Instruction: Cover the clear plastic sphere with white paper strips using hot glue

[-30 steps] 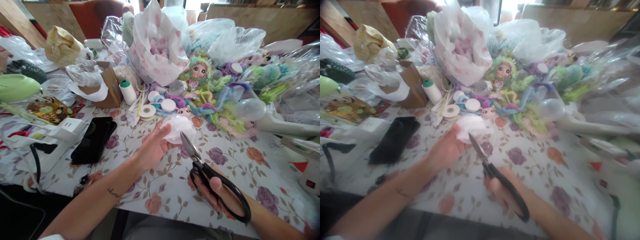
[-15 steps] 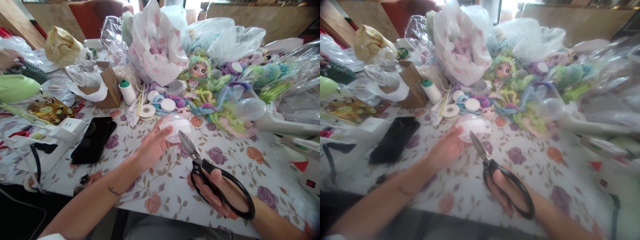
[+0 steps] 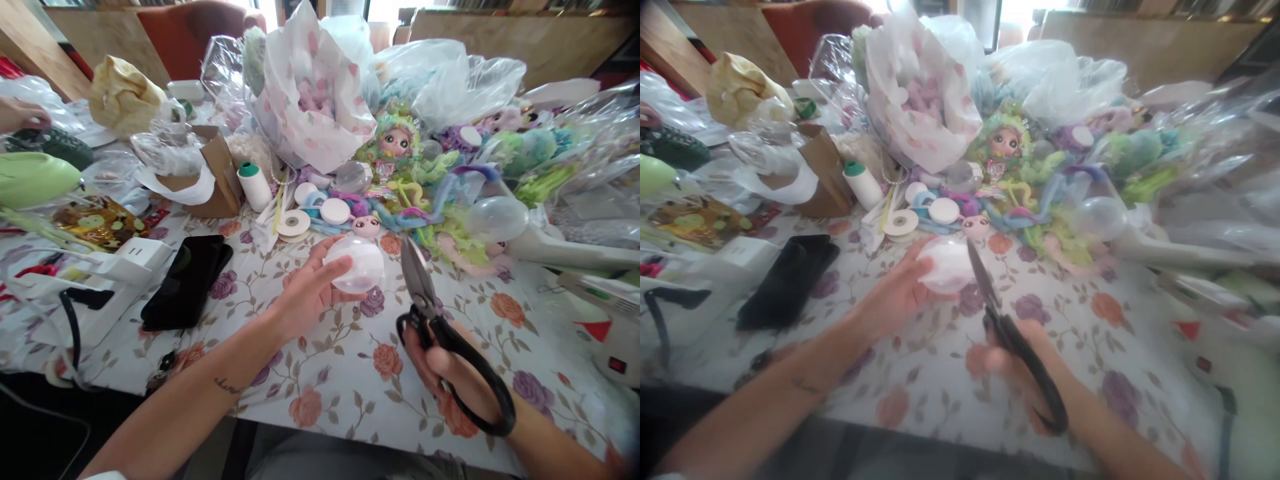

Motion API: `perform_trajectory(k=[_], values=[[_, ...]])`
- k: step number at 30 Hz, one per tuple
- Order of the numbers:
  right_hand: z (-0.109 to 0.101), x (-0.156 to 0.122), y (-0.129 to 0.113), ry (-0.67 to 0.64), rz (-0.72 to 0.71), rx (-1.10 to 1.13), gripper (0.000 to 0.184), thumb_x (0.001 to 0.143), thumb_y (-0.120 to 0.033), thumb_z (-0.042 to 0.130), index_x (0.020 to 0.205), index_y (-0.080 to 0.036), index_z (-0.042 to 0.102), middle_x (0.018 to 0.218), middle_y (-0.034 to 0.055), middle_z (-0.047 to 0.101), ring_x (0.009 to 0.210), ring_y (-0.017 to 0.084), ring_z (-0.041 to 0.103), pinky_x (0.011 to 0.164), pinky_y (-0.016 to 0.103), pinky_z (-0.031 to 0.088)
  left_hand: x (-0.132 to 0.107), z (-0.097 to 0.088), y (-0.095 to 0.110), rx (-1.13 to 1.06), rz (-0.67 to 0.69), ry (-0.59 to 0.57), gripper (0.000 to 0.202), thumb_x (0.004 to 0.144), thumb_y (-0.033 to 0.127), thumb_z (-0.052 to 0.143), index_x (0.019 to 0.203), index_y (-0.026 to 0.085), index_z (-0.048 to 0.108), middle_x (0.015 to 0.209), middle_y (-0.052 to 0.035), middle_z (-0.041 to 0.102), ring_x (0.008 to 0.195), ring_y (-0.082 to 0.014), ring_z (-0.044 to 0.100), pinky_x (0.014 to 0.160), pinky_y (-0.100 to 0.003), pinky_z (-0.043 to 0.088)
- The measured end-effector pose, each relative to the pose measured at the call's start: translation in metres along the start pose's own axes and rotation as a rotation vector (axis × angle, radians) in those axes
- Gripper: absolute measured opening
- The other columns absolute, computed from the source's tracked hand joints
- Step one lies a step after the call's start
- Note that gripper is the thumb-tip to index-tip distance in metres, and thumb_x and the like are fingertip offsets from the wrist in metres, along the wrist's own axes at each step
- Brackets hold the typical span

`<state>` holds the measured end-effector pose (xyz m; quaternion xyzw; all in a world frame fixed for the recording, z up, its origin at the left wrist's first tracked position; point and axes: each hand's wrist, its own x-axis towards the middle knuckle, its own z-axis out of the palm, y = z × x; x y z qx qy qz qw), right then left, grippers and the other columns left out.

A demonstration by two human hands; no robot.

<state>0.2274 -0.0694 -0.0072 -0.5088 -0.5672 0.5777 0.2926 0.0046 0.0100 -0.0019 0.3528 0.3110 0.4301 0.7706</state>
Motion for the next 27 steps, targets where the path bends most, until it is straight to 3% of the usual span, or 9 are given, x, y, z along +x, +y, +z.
perform_trajectory(k=[3,6,11,15,19,24,27], values=[[-0.007,0.010,-0.010,0.384,-0.078,-0.348,0.049,0.073,-0.062,0.073,0.060,-0.021,0.049,0.052,-0.0047,0.043,0.049,0.011,0.040,0.048,0.026,0.032,-0.003,0.004,0.000,0.103,-0.079,0.032,0.053,0.085,0.040,0.072,0.129,0.026,0.046,0.126,-0.0083,0.062,0.102,-0.0237,0.069,0.080,-0.037,0.064],[-0.006,0.020,-0.017,0.534,-0.109,-0.447,0.037,0.074,-0.050,0.073,0.065,-0.020,0.054,0.055,-0.0041,0.046,0.052,0.011,0.040,0.049,0.026,0.033,-0.005,0.007,-0.001,0.339,-0.121,0.090,0.057,0.081,0.050,0.074,0.125,0.027,0.046,0.117,-0.0063,0.062,0.091,-0.0203,0.070,0.069,-0.030,0.063],[0.010,0.027,-0.025,0.553,-0.158,-0.394,0.029,0.071,-0.045,0.072,0.071,-0.021,0.057,0.054,-0.0053,0.049,0.048,0.010,0.039,0.047,0.025,0.034,-0.008,0.010,-0.005,0.659,-0.049,0.112,0.060,0.076,0.059,0.074,0.118,0.029,0.043,0.099,0.0003,0.058,0.075,-0.0158,0.067,0.052,-0.021,0.056],[0.017,0.029,-0.026,0.579,-0.187,-0.408,0.031,0.071,-0.045,0.073,0.066,-0.022,0.053,0.054,-0.0045,0.050,0.049,0.011,0.039,0.047,0.025,0.034,-0.009,0.011,-0.007,0.670,-0.034,0.104,0.057,0.077,0.058,0.073,0.115,0.028,0.043,0.097,-0.0001,0.060,0.071,-0.0160,0.065,0.050,-0.021,0.052],[0.017,0.029,-0.025,0.588,-0.208,-0.381,0.028,0.071,-0.043,0.077,0.072,-0.022,0.058,0.054,-0.0052,0.048,0.049,0.010,0.037,0.047,0.025,0.032,-0.009,0.012,-0.004,0.638,-0.029,0.111,0.052,0.077,0.054,0.074,0.111,0.027,0.046,0.090,0.0010,0.061,0.063,-0.0148,0.062,0.053,-0.023,0.047],[0.017,0.029,-0.026,0.519,-0.195,-0.327,0.026,0.071,-0.040,0.077,0.074,-0.021,0.061,0.053,-0.0061,0.045,0.049,0.010,0.037,0.047,0.025,0.031,-0.009,0.008,-0.003,0.611,-0.027,0.104,0.045,0.081,0.053,0.071,0.114,0.028,0.053,0.078,0.0022,0.063,0.055,-0.0147,0.059,0.057,-0.026,0.044],[0.016,0.029,-0.026,0.484,-0.185,-0.253,0.026,0.073,-0.039,0.076,0.072,-0.021,0.059,0.056,-0.0056,0.046,0.052,0.010,0.039,0.049,0.024,0.033,-0.009,0.005,-0.005,0.659,-0.003,0.058,0.043,0.085,0.056,0.066,0.118,0.030,0.058,0.082,0.0008,0.065,0.059,-0.0161,0.060,0.059,-0.027,0.044]])
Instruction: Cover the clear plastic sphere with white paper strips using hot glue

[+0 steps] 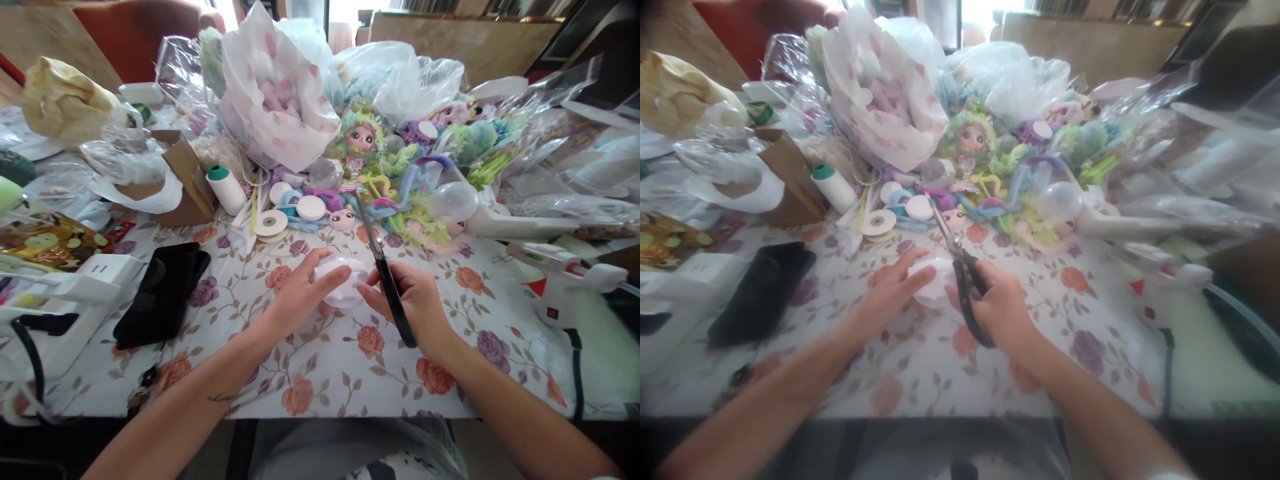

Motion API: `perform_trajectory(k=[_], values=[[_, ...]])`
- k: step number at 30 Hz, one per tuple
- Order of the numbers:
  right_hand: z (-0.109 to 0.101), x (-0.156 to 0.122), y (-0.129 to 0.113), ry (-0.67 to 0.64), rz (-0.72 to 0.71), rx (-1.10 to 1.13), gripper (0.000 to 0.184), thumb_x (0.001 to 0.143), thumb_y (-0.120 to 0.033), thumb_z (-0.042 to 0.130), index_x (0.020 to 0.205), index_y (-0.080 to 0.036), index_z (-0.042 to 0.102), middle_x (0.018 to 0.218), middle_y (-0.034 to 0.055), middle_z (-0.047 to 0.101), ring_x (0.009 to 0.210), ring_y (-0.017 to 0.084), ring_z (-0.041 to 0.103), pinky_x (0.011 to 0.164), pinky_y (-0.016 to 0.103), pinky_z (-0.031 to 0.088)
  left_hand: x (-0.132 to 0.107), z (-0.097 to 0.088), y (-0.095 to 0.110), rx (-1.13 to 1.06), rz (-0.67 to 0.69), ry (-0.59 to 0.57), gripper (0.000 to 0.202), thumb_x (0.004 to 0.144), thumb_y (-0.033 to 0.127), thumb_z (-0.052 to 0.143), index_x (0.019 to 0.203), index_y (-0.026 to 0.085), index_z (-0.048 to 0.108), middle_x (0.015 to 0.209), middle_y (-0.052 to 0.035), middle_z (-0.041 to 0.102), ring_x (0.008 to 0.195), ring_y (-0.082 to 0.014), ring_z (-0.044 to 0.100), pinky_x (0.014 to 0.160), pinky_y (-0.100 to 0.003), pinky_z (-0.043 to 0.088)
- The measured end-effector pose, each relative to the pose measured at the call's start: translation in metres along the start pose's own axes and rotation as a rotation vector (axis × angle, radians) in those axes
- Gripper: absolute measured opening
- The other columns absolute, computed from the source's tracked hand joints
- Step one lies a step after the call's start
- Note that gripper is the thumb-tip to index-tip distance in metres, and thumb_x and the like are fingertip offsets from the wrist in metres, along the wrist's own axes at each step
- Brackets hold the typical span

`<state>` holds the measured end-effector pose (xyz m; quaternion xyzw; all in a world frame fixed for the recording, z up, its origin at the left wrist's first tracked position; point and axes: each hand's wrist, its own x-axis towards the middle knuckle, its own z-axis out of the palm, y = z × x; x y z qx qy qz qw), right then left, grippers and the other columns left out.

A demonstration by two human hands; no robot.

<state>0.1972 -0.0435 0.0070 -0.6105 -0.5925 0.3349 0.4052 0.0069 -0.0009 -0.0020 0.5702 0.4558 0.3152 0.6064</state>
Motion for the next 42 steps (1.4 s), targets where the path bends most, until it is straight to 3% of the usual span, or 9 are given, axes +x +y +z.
perform_trajectory(k=[6,8,11,14,17,22,29,37,42], values=[[-0.002,0.003,0.005,-0.045,0.038,0.077,0.032,0.071,-0.038,0.081,0.071,-0.020,0.054,0.058,-0.0067,0.046,0.052,0.009,0.039,0.048,0.023,0.032,0.001,0.001,-0.003,0.072,0.090,-0.049,0.063,0.083,0.051,0.069,0.141,0.036,0.048,0.124,-0.0037,0.062,0.088,-0.0205,0.063,0.072,-0.028,0.050],[-0.004,0.002,0.006,-0.056,0.034,0.113,0.031,0.074,-0.039,0.079,0.073,-0.021,0.054,0.057,-0.0071,0.046,0.049,0.008,0.038,0.047,0.024,0.032,0.000,0.002,-0.001,0.104,0.106,-0.082,0.073,0.075,0.046,0.079,0.140,0.036,0.049,0.127,-0.0044,0.061,0.097,-0.0242,0.062,0.074,-0.029,0.051],[-0.007,-0.001,0.006,-0.108,0.047,0.261,0.032,0.082,-0.045,0.073,0.073,-0.021,0.054,0.051,-0.0074,0.046,0.044,0.009,0.039,0.045,0.024,0.034,-0.002,0.003,0.005,0.049,0.047,-0.064,0.075,0.069,0.041,0.085,0.136,0.034,0.051,0.122,-0.0050,0.063,0.096,-0.0253,0.064,0.070,-0.028,0.054],[-0.011,-0.009,0.006,-0.317,0.102,0.569,0.042,0.087,-0.058,0.063,0.070,-0.021,0.052,0.046,-0.0071,0.043,0.036,0.008,0.037,0.038,0.023,0.031,0.000,0.001,0.007,-0.181,-0.024,-0.016,0.070,0.073,0.038,0.082,0.135,0.029,0.051,0.120,-0.0075,0.064,0.095,-0.0256,0.066,0.065,-0.029,0.057],[-0.014,-0.018,0.009,-0.611,0.282,0.914,0.059,0.082,-0.079,0.051,0.072,-0.021,0.053,0.047,-0.0082,0.038,0.032,0.005,0.028,0.030,0.019,0.025,0.006,-0.005,0.003,-0.390,0.007,-0.056,0.070,0.081,0.038,0.075,0.143,0.030,0.043,0.121,-0.0091,0.066,0.093,-0.0255,0.071,0.061,-0.027,0.058],[-0.011,-0.023,0.022,-0.916,0.494,1.076,0.073,0.073,-0.092,0.040,0.069,-0.020,0.051,0.045,-0.0091,0.039,0.027,0.006,0.030,0.026,0.018,0.031,0.014,-0.014,-0.003,-0.489,0.011,-0.074,0.060,0.086,0.039,0.071,0.140,0.027,0.048,0.120,-0.0104,0.068,0.085,-0.0234,0.074,0.059,-0.026,0.058],[-0.004,-0.022,0.028,-0.946,0.510,1.124,0.075,0.077,-0.091,0.036,0.066,-0.018,0.051,0.041,-0.0087,0.040,0.024,0.005,0.031,0.023,0.017,0.034,0.011,-0.009,0.002,-0.520,-0.001,-0.054,0.060,0.090,0.037,0.066,0.145,0.029,0.044,0.120,-0.0077,0.065,0.091,-0.0195,0.068,0.068,-0.028,0.060],[-0.003,-0.024,0.032,-0.951,0.550,1.115,0.078,0.074,-0.093,0.035,0.066,-0.018,0.052,0.041,-0.0080,0.041,0.023,0.006,0.032,0.022,0.018,0.033,0.013,-0.007,0.000,-0.473,0.077,0.026,0.062,0.084,0.035,0.073,0.139,0.035,0.044,0.120,-0.0021,0.061,0.100,-0.0184,0.063,0.079,-0.029,0.058],[-0.004,-0.025,0.030,-0.938,0.510,1.120,0.076,0.075,-0.092,0.035,0.067,-0.018,0.052,0.041,-0.0084,0.040,0.024,0.005,0.032,0.024,0.017,0.034,0.013,-0.007,-0.003,-0.433,0.141,0.042,0.062,0.083,0.033,0.074,0.137,0.037,0.043,0.131,-0.0021,0.056,0.112,-0.0214,0.060,0.086,-0.032,0.057]])
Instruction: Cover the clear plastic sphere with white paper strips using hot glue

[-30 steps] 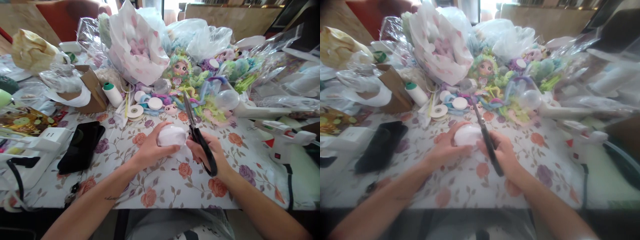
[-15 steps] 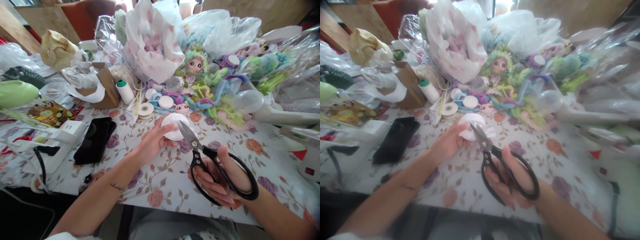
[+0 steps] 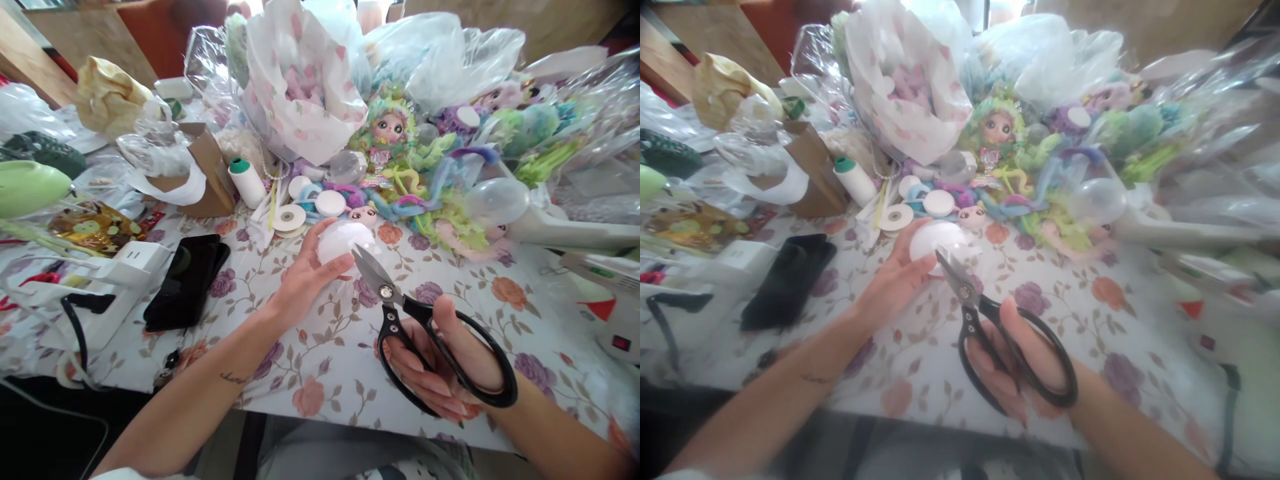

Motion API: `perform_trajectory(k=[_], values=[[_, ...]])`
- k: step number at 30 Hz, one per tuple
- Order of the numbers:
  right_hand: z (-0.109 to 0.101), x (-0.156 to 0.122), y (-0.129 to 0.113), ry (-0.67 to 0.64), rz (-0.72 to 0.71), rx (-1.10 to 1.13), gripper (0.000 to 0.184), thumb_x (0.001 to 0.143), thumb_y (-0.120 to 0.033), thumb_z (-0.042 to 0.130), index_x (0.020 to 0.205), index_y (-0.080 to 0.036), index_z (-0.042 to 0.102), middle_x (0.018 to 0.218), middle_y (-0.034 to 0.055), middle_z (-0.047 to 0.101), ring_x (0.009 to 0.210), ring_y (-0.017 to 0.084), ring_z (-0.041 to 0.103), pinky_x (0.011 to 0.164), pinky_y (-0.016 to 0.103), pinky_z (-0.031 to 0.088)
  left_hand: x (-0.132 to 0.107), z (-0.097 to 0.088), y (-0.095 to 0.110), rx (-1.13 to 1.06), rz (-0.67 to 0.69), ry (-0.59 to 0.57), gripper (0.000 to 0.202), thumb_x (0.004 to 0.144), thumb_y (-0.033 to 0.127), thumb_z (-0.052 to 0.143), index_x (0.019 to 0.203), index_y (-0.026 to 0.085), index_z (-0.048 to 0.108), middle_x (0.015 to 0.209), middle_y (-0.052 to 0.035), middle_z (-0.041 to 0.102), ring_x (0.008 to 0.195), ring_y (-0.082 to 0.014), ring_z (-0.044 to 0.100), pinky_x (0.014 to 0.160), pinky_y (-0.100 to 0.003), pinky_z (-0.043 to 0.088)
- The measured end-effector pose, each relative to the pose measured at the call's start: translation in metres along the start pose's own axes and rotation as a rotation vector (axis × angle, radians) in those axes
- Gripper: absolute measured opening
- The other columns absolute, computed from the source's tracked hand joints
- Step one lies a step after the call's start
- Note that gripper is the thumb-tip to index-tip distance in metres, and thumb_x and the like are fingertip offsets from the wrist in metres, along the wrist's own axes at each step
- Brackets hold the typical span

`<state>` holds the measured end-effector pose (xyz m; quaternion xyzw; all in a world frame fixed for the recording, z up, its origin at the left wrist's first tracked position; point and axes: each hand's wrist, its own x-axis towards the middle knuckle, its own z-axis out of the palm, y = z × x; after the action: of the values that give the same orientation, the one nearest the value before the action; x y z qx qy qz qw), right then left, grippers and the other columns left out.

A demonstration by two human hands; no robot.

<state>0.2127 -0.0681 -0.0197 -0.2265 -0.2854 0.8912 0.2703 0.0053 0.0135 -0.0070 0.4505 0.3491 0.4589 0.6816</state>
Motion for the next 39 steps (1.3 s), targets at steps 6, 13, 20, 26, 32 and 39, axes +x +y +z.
perform_trajectory(k=[6,13,20,26,32,39], values=[[-0.001,-0.002,0.002,0.037,-0.052,-0.027,0.072,0.079,-0.088,0.038,0.067,-0.018,0.051,0.041,-0.0094,0.040,0.024,0.005,0.031,0.024,0.016,0.035,0.000,0.000,0.000,-0.046,-0.012,-0.025,0.059,0.084,0.033,0.073,0.135,0.037,0.043,0.136,-0.0020,0.055,0.115,-0.0231,0.060,0.087,-0.033,0.056],[-0.003,-0.001,0.003,-0.043,0.011,0.070,0.073,0.077,-0.088,0.040,0.062,-0.018,0.050,0.039,-0.0080,0.043,0.020,0.004,0.031,0.022,0.015,0.036,0.002,-0.005,0.003,-0.076,-0.026,-0.094,0.058,0.084,0.030,0.073,0.134,0.035,0.044,0.123,-0.0024,0.060,0.108,-0.0224,0.062,0.084,-0.032,0.054],[0.003,-0.005,-0.004,-0.285,0.043,0.344,0.083,0.083,-0.086,0.006,0.067,-0.017,0.050,0.040,-0.0092,0.041,0.021,0.002,0.033,0.028,0.012,0.041,0.004,-0.011,0.003,-0.089,-0.022,-0.128,0.048,0.085,0.032,0.068,0.129,0.034,0.048,0.117,-0.0014,0.059,0.098,-0.0187,0.061,0.078,-0.028,0.053],[0.001,-0.007,-0.005,-0.279,0.140,0.328,0.080,0.081,-0.088,0.015,0.069,-0.017,0.050,0.042,-0.0093,0.042,0.025,0.000,0.036,0.038,0.012,0.048,0.002,-0.011,0.006,-0.021,-0.014,-0.082,0.043,0.082,0.031,0.066,0.122,0.030,0.049,0.104,0.0006,0.060,0.088,-0.0156,0.059,0.073,-0.024,0.049],[-0.005,-0.005,0.007,-0.221,0.112,0.243,0.077,0.074,-0.092,0.032,0.065,-0.018,0.049,0.039,-0.0070,0.044,0.020,0.004,0.034,0.027,0.016,0.043,-0.003,-0.006,0.015,0.081,-0.019,-0.003,0.049,0.076,0.029,0.067,0.121,0.028,0.048,0.090,0.0024,0.056,0.071,-0.0113,0.053,0.060,-0.021,0.045],[-0.004,-0.010,0.012,-0.041,0.061,0.029,0.073,0.078,-0.088,0.039,0.065,-0.017,0.051,0.039,-0.0056,0.044,0.023,0.007,0.037,0.024,0.015,0.037,-0.002,-0.006,0.015,0.182,0.047,0.032,0.052,0.073,0.029,0.067,0.123,0.027,0.054,0.095,-0.0010,0.056,0.075,-0.0136,0.055,0.057,-0.022,0.052]])
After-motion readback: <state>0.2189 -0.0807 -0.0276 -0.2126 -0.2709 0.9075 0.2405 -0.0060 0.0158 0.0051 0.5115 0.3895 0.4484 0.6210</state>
